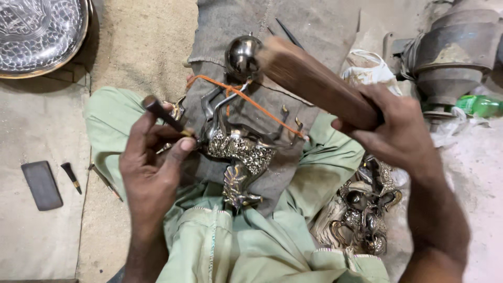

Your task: The person sits on the floor holding a small punch against an ornate silver metal figurine and strikes the punch with a wooden mallet to shape and detail the decoration, repositioning the punch repeatedly across the figurine's surface.

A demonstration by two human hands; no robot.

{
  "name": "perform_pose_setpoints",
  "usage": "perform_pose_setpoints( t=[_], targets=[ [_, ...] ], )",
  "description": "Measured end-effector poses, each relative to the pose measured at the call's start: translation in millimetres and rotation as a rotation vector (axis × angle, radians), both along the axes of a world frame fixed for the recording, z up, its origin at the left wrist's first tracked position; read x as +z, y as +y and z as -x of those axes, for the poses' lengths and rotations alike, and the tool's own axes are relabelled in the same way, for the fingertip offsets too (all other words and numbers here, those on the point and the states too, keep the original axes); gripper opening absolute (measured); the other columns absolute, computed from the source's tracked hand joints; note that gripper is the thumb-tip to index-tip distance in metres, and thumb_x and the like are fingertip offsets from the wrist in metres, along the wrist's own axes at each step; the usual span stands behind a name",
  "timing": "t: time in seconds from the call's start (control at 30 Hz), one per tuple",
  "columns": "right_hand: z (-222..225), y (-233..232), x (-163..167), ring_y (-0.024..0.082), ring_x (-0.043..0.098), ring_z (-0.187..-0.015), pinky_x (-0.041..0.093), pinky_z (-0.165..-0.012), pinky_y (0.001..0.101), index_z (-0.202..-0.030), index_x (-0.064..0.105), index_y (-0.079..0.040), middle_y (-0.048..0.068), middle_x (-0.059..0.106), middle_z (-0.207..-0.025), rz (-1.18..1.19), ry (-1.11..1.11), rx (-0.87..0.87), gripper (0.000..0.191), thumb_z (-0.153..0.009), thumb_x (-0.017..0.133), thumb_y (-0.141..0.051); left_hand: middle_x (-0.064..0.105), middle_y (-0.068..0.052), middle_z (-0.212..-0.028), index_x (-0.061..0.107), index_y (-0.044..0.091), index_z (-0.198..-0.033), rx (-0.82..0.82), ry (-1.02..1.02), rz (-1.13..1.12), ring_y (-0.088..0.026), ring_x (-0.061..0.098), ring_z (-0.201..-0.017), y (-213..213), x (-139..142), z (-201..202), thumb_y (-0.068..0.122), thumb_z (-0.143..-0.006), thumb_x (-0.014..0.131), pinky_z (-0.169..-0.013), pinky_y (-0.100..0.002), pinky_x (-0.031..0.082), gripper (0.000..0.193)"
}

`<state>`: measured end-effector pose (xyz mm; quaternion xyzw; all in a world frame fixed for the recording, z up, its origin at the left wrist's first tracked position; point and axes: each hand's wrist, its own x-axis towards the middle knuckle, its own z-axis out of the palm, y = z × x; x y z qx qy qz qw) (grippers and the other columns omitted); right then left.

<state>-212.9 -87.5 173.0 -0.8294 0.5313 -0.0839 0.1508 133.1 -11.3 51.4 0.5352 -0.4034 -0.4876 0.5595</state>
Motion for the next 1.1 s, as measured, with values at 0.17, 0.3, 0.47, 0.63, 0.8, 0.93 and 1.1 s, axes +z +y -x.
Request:
perform_pose_setpoints(
  t=[0.17, 0.3, 0.47, 0.63, 0.8, 0.93, 1.1],
  targets=[
    [18.9, 74.6, -36.0, 0.012, 0.062, -0.066, 0.052, -0.059, 0.0307, -0.114, 0.059, -0.003, 0.004, 0.065, -0.081, 0.013, -0.399, -0.347, 0.041, -0.09, 0.087, -0.02, 0.07, -0.01, -0.103, 0.05, 0.0, -0.15, -0.036, 0.077, -0.014, -0.017, 0.072, -0.105, 34.8, 3.7, -3.9, 0.0, -0.092, 0.077, -0.096, -0.031, 0.06, 0.064],
    [27.5, 100.6, -59.2, 0.009, 0.057, -0.07, 0.049, -0.062, 0.0281, -0.116, 0.058, -0.003, -0.001, 0.061, -0.083, -0.17, -0.589, -0.497, 0.041, -0.088, 0.085, -0.018, 0.071, -0.009, -0.104, 0.049, 0.001, -0.15, -0.093, 0.104, 0.066, -0.016, 0.072, -0.104, 48.8, 5.2, 7.2, 0.001, -0.093, 0.077, -0.098, -0.03, 0.059, 0.064],
    [37.1, 132.5, -65.0, 0.006, 0.057, -0.073, 0.05, -0.067, 0.0252, -0.113, 0.059, -0.004, -0.003, 0.061, -0.082, -0.121, -0.596, -0.444, 0.038, -0.088, 0.084, -0.016, 0.07, -0.008, -0.104, 0.049, 0.002, -0.151, -0.122, 0.103, 0.121, -0.015, 0.071, -0.105, 71.8, 12.7, 12.0, 0.002, -0.093, 0.077, -0.096, -0.03, 0.059, 0.064],
    [49.0, 163.8, -89.0, 0.011, 0.052, -0.059, 0.045, -0.054, 0.0283, -0.103, 0.057, 0.0, 0.001, 0.058, -0.073, -0.164, -0.631, -0.529, 0.034, -0.09, 0.085, -0.015, 0.072, -0.008, -0.102, 0.05, 0.001, -0.152, -0.108, 0.055, 0.132, -0.014, 0.069, -0.097, 95.9, -1.8, 2.5, 0.003, -0.095, 0.076, -0.093, -0.029, 0.057, 0.063],
    [55.6, 188.8, -159.8, 0.012, 0.061, -0.062, 0.051, -0.057, 0.0276, -0.11, 0.056, -0.004, 0.002, 0.063, -0.078, -0.241, -0.811, -0.594, 0.034, -0.087, 0.08, -0.012, 0.071, -0.011, -0.099, 0.051, -0.002, -0.148, 0.062, 0.042, 0.069, -0.017, 0.07, -0.093, 131.1, -45.5, -62.1, 0.0, -0.097, 0.075, -0.084, -0.032, 0.062, 0.058],
    [68.3, 201.9, -217.0, 0.016, 0.06, -0.061, 0.052, -0.055, 0.0317, -0.106, 0.053, -0.004, 0.004, 0.061, -0.08, -0.396, -1.022, -0.731, 0.029, -0.089, 0.076, -0.005, 0.069, -0.015, -0.112, 0.051, -0.005, -0.145, 0.278, -0.15, 0.02, -0.02, 0.073, -0.097, 163.1, -62.9, -127.8, -0.005, -0.1, 0.073, -0.08, -0.033, 0.067, 0.051],
    [77.8, 206.6, -256.0, 0.018, 0.06, -0.061, 0.053, -0.055, 0.0341, -0.107, 0.053, -0.002, 0.006, 0.059, -0.077, -0.517, -1.232, -0.799, 0.022, -0.093, 0.071, -0.003, 0.069, -0.017, -0.117, 0.037, 0.008, -0.154, 0.419, -0.411, -0.267, -0.023, 0.074, -0.085, 181.8, -82.5, -165.3, -0.004, -0.091, 0.071, -0.066, -0.031, 0.065, 0.072]
  ],
)
